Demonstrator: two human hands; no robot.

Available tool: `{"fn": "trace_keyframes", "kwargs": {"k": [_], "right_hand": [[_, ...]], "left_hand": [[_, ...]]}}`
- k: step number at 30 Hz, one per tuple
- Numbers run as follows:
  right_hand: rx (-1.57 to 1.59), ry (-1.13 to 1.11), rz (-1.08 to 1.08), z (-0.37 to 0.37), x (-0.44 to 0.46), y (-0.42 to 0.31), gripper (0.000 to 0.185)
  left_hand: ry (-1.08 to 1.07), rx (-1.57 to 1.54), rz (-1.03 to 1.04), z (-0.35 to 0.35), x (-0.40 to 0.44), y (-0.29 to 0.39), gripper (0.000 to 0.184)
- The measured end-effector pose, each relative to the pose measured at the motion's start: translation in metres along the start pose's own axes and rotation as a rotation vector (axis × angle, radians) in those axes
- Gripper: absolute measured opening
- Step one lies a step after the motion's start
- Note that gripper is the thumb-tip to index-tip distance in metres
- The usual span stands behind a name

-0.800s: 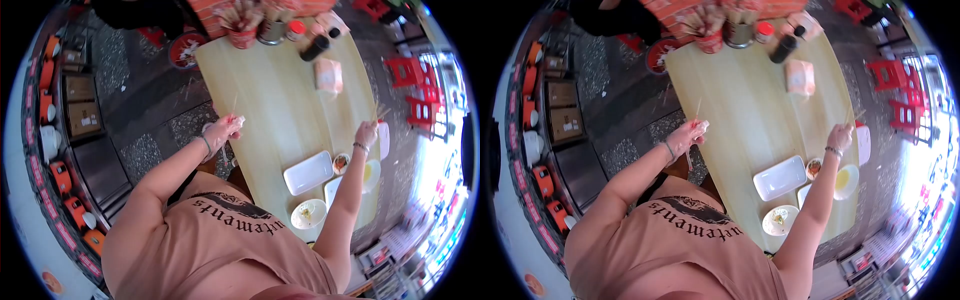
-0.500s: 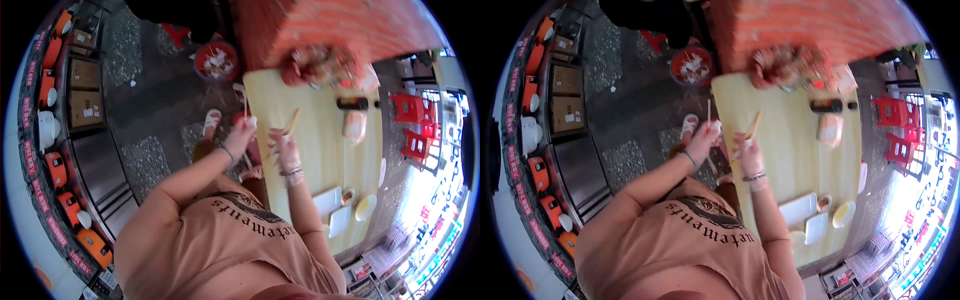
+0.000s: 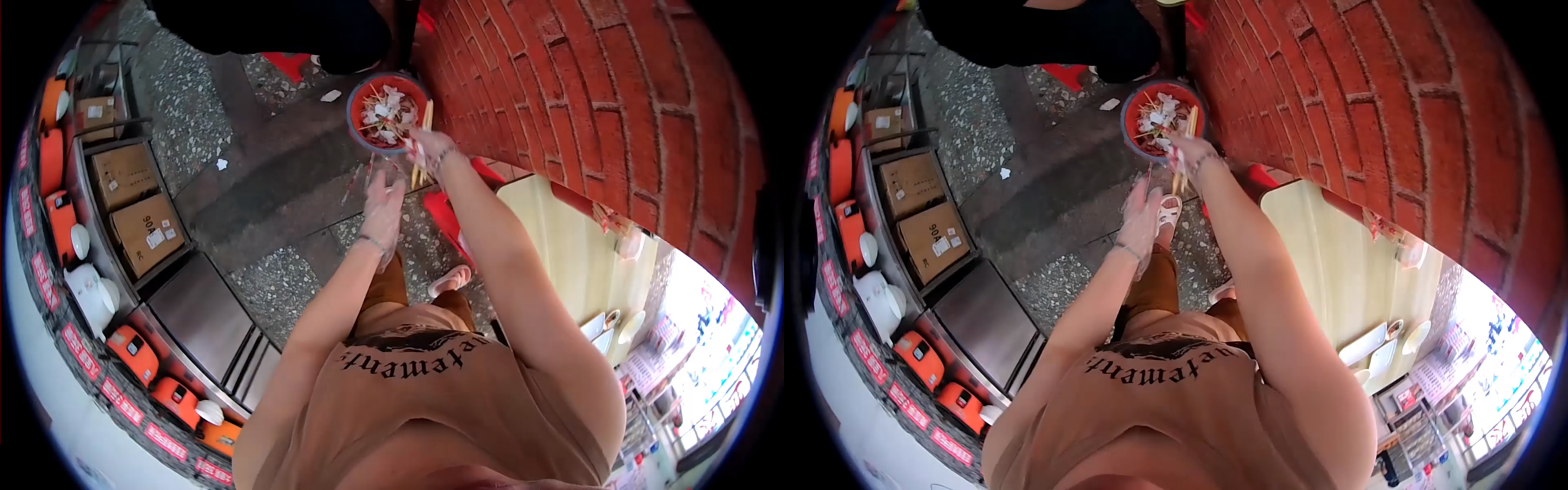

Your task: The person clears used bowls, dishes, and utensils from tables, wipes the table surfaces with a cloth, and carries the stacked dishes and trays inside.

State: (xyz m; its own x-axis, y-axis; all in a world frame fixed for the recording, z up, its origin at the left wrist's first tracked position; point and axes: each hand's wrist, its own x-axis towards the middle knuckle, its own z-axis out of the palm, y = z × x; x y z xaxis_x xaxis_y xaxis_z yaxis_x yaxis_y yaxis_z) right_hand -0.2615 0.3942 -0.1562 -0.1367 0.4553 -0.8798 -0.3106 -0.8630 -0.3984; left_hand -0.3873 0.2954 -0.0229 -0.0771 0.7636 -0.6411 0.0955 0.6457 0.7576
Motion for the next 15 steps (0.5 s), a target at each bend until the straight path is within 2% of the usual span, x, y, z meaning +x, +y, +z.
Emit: {"fn": "trace_keyframes", "kwargs": {"k": [2,4,6,7,8,9,10,11,12,14,15], "right_hand": [[-0.056,0.053,0.051,0.009,0.030,-0.025,0.026],[-0.468,0.251,-0.017,-0.003,0.060,-0.031,0.044],[-0.233,0.061,-0.141,0.040,-0.065,-0.083,0.047],[-0.199,0.152,-0.094,0.030,-0.033,-0.066,0.047],[-0.744,0.280,-0.440,0.009,-0.019,-0.045,0.048],[-0.826,0.321,-0.461,0.011,-0.059,-0.047,0.048],[-1.062,0.253,-0.649,-0.003,-0.075,-0.028,0.047],[-1.252,0.388,-0.611,-0.005,-0.136,-0.030,0.045],[-0.995,0.209,-0.675,-0.026,-0.148,0.004,0.047],[-1.002,0.307,-0.509,-0.054,-0.228,0.043,0.062],[-0.958,0.381,-0.495,-0.084,-0.256,0.060,0.062]], "left_hand": [[0.040,0.026,-0.005,-0.020,0.010,-0.061,0.055],[0.069,0.063,-0.003,-0.038,0.013,-0.080,0.055],[-0.016,-0.121,-0.174,-0.052,0.006,-0.069,0.058],[-0.071,-0.093,-0.183,-0.056,0.000,-0.068,0.058],[-0.015,-0.060,-0.180,-0.058,-0.003,-0.065,0.060],[0.026,-0.024,-0.171,-0.057,-0.005,-0.063,0.061],[-0.027,0.011,-0.139,-0.056,-0.004,-0.071,0.062],[-0.087,0.042,-0.095,-0.049,0.000,-0.076,0.062],[-0.148,0.083,-0.086,-0.042,-0.006,-0.060,0.061],[-0.283,0.159,-0.075,-0.024,-0.019,-0.043,0.060],[-0.331,0.264,-0.030,-0.013,-0.020,-0.040,0.057]]}}
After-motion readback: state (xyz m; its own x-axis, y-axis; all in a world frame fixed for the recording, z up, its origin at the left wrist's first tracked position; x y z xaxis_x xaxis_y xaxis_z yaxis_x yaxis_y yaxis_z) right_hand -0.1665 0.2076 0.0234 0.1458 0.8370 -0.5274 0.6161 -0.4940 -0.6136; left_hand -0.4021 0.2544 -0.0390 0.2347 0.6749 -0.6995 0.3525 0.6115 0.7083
